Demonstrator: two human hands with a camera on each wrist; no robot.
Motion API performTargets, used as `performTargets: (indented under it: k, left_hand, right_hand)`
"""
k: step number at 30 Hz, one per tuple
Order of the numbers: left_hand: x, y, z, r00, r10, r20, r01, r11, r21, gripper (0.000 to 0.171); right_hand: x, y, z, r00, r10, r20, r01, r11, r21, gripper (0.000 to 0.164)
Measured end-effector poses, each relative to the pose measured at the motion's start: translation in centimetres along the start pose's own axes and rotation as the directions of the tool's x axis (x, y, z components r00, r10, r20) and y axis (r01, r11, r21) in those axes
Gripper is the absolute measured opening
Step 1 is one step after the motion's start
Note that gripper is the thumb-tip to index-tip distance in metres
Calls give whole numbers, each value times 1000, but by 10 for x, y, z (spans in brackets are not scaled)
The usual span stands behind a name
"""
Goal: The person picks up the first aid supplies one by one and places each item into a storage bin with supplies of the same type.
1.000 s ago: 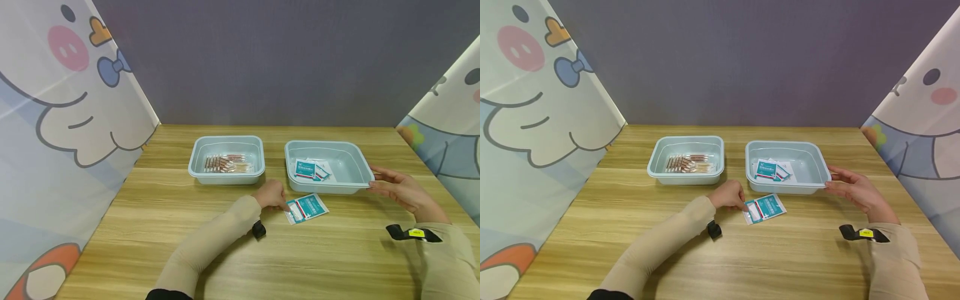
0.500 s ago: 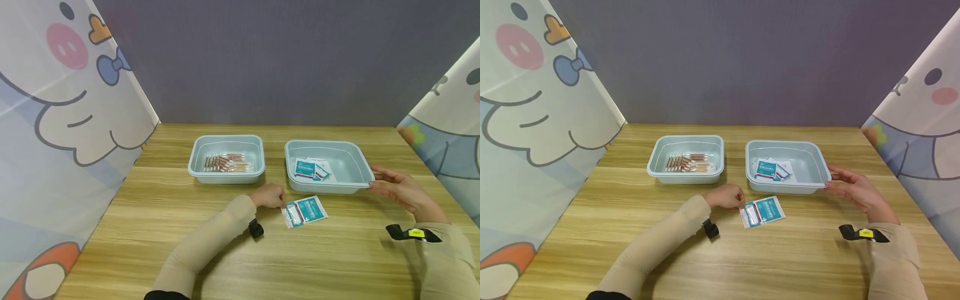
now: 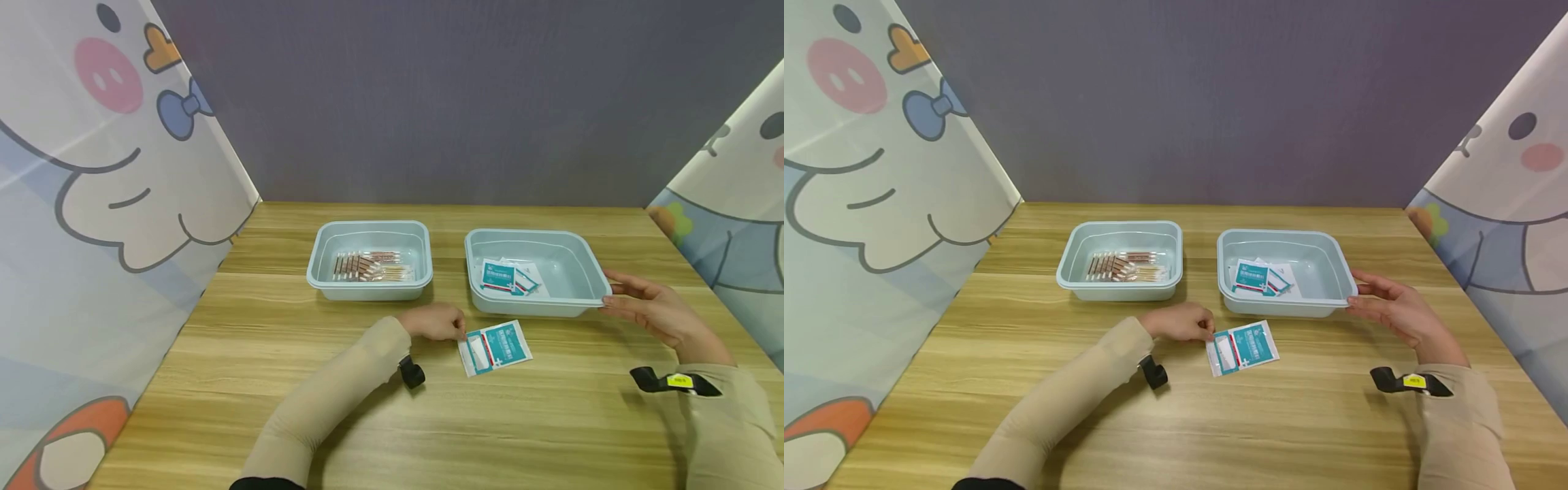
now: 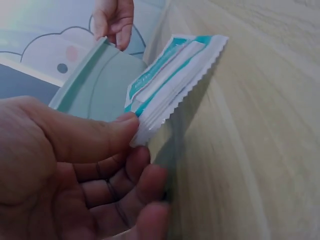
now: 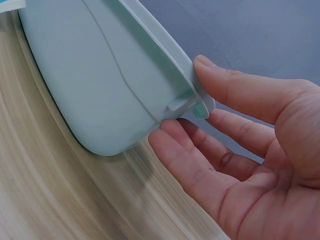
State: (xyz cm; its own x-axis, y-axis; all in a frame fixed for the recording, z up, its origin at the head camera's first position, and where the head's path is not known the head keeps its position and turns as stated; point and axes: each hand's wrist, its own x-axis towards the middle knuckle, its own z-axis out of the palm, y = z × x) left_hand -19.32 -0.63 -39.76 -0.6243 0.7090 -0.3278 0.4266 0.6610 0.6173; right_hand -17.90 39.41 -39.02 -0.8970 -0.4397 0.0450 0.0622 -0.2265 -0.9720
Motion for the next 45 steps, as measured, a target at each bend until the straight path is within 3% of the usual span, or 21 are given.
performTargets:
  k: [4,11,18,24,30,37,45]
  left_hand:
    - [-3,0,-1,1000,17,18,-16,999,-45,19]
    - [-13,3,-3,1000,3,10,-1,970,-242,20]
    - [-22,7,-11,997,70,-25,-75,956,-285,20]
    - [-29,17,-22,988,152,-38,-155,922,-356,16]
    - [-33,29,-36,981,181,-68,-193,894,-405,12]
    - [-29,37,-51,970,219,-104,-243,866,-437,10]
    - [-16,44,-66,970,200,-141,-243,848,-471,7]
  right_hand:
    - [0,1,0,1000,-12,12,12,1000,6,58]
    - [-1,0,1,1000,-4,-4,4,1000,-2,58]
    - [-1,0,1,1000,3,-24,-4,1000,-24,57]
    - [-1,1,-1,1000,-4,-1,4,1000,-30,57]
    - [0,2,-1,1000,-4,-1,4,999,-47,55]
    - [-1,1,-1,1000,5,-14,-6,998,-66,55]
    - [-2,0,-1,1000,3,-12,-4,998,-65,57]
